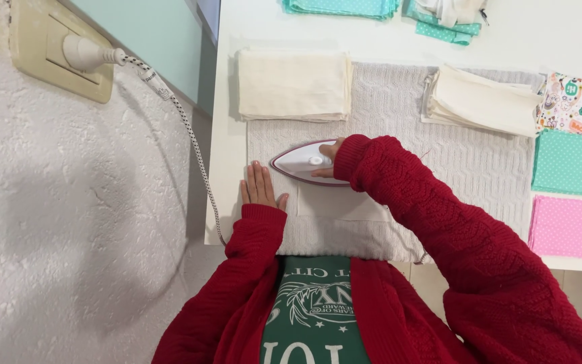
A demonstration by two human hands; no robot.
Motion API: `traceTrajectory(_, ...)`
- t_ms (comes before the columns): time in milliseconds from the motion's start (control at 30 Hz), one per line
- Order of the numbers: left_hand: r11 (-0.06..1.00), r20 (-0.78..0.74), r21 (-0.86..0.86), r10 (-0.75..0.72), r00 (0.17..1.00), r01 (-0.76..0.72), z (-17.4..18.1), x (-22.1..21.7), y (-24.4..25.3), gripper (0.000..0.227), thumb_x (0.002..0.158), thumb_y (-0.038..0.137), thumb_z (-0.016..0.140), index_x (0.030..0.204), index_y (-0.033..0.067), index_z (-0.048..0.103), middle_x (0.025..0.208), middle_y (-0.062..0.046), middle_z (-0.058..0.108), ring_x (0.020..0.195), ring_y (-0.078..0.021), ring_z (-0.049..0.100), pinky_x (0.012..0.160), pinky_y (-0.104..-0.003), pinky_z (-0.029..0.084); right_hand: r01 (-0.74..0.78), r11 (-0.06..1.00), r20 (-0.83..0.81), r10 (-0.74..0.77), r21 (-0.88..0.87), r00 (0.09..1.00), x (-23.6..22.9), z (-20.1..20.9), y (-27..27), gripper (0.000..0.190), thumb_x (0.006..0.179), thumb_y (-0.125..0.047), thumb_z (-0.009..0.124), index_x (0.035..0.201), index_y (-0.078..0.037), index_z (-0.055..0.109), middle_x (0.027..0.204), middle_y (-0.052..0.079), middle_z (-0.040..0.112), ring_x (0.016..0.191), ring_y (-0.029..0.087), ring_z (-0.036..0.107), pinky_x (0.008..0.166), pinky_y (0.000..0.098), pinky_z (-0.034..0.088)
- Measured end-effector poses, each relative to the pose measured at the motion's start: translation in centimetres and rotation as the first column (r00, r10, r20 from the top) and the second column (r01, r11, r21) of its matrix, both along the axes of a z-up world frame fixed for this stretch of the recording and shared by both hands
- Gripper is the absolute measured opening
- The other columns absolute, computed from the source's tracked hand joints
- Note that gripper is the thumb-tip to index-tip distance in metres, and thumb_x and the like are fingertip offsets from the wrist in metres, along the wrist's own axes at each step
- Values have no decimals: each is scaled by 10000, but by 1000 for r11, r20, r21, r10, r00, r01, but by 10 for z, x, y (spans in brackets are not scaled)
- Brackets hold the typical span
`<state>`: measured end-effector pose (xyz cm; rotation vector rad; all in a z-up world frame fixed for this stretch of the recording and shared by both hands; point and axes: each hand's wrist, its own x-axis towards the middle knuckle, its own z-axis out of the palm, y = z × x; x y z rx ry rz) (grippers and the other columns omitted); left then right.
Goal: Ironing small white fabric pieces on a workstation table.
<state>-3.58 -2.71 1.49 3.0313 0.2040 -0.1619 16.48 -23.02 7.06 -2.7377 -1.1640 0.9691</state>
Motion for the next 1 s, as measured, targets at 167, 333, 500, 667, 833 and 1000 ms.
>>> traceTrajectory(167,1000,-12,21,7,1000,-7,1,0,0,871,991,574,371,1593,33,51,1680,-199,-44,1556,-333,-66,1240,-505,-64,-18,1000,-25,18,-3,1000,1,6,-1,642,856,-768,567,1058,-161,630,912,217,743,732,265,756,506,287,591)
traceTrajectory(333,1000,-10,13,3,1000,-3,3,0,0,864,995,569,361,1594,30,50,1681,-198,-42,1555,-330,-65,1239,-503,-64,-3,1000,-27,4,19,1000,-1,18,0,598,867,-733,590,1018,-156,636,917,218,751,727,261,758,505,286,591)
traceTrajectory(500,1000,-4,-4,2,1000,-2,6,0,0,843,1005,551,361,1595,29,59,1682,-197,-37,1556,-328,-56,1238,-497,-67,-20,999,-15,20,31,1000,0,22,2,577,881,-722,585,976,-155,631,896,214,753,707,247,755,488,273,587)
traceTrajectory(667,1000,-29,18,15,999,-14,7,0,-1,845,1004,567,345,1596,40,54,1684,-185,-42,1557,-319,-64,1240,-491,-75,-25,1000,-7,25,17,1000,0,31,3,592,888,-727,573,960,-142,621,895,231,748,710,249,757,489,275,585)
traceTrajectory(833,1000,-45,-7,15,999,-16,19,-4,-1,834,1008,560,336,1598,43,51,1682,-183,-43,1555,-318,-65,1242,-489,-63,18,977,-102,-40,-214,994,-2,34,8,700,876,-808,468,1153,-178,597,1140,203,719,922,256,750,685,322,624)
traceTrajectory(1000,998,-72,-56,32,997,-36,31,8,-13,846,994,480,434,1598,41,36,1679,-186,-77,1549,-333,-74,1231,-519,-57,89,921,-112,-142,-380,984,2,32,-16,826,807,-937,342,1248,-272,553,1210,150,683,985,235,737,778,346,619)
